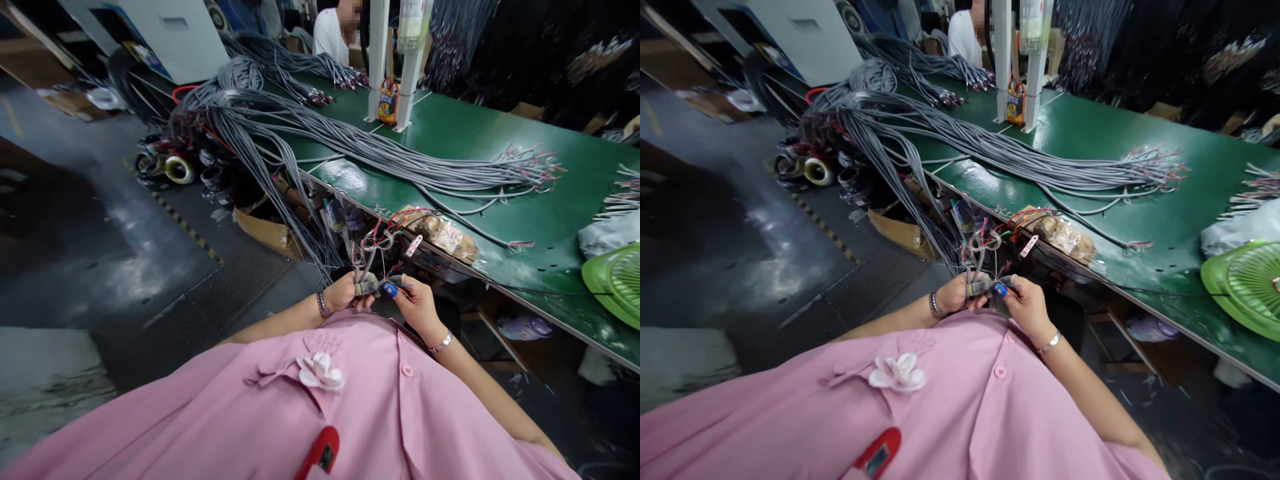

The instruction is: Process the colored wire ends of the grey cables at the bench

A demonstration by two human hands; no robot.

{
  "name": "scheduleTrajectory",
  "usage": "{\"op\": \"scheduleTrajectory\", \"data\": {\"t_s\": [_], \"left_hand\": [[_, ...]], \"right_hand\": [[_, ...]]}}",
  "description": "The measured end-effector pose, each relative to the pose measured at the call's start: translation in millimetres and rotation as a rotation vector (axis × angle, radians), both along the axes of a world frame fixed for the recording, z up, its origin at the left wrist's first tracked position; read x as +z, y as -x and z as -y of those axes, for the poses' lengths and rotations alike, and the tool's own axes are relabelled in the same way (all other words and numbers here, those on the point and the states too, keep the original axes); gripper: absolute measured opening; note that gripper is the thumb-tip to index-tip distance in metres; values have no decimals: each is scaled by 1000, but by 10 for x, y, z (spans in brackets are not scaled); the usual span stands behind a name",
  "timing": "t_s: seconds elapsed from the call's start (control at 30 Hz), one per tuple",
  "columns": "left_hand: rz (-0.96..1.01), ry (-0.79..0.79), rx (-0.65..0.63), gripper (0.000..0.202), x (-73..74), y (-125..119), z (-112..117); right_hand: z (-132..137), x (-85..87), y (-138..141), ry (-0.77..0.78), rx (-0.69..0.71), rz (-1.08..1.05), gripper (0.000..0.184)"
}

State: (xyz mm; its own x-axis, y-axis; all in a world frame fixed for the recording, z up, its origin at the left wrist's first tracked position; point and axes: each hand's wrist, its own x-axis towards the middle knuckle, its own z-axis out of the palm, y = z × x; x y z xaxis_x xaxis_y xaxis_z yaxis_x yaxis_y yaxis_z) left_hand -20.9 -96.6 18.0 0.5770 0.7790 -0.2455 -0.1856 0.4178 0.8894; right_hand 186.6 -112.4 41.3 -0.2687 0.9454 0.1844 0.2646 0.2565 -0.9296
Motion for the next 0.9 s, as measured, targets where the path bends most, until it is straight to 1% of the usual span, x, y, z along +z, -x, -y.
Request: {"op": "scheduleTrajectory", "data": {"t_s": [0.1, 0.17, 0.27, 0.37, 0.43, 0.5, 0.6, 0.67, 0.73, 0.8, 0.9], "left_hand": [[-4, -21, 72, 44, 11, -1, 24], [33, -19, 113, 45, 5, -8, 34], [125, 8, 190, 45, -14, -17, 23], [196, 39, 252, 41, -20, -4, -19], [257, 56, 294, 38, -9, 24, -50], [305, 66, 312, 36, 7, 60, -67], [292, 84, 250, 34, 15, 103, -49], [262, 104, 175, 35, 0, 113, -16], [240, 125, 109, 38, -29, 109, 18], [218, 137, 67, 40, -62, 102, 44], [186, 139, 41, 41, -96, 96, 63]], "right_hand": [[31, 3, -69, 0, 27, -2, 15], [41, -16, -117, 38, 58, -42, 18], [31, -92, -182, 203, 59, -160, 25], [-3, -200, -239, 396, -49, -272, 29], [-30, -252, -274, 455, -160, -333, 30], [-56, -266, -297, 431, -251, -378, 30], [-98, -208, -285, 281, -293, -353, 28], [-127, -134, -240, 179, -267, -319, 27], [-154, -45, -173, 151, -200, -335, 25], [-171, 49, -97, 235, -98, -411, 24], [-178, 178, 11, 460, 58, -518, 33]]}}
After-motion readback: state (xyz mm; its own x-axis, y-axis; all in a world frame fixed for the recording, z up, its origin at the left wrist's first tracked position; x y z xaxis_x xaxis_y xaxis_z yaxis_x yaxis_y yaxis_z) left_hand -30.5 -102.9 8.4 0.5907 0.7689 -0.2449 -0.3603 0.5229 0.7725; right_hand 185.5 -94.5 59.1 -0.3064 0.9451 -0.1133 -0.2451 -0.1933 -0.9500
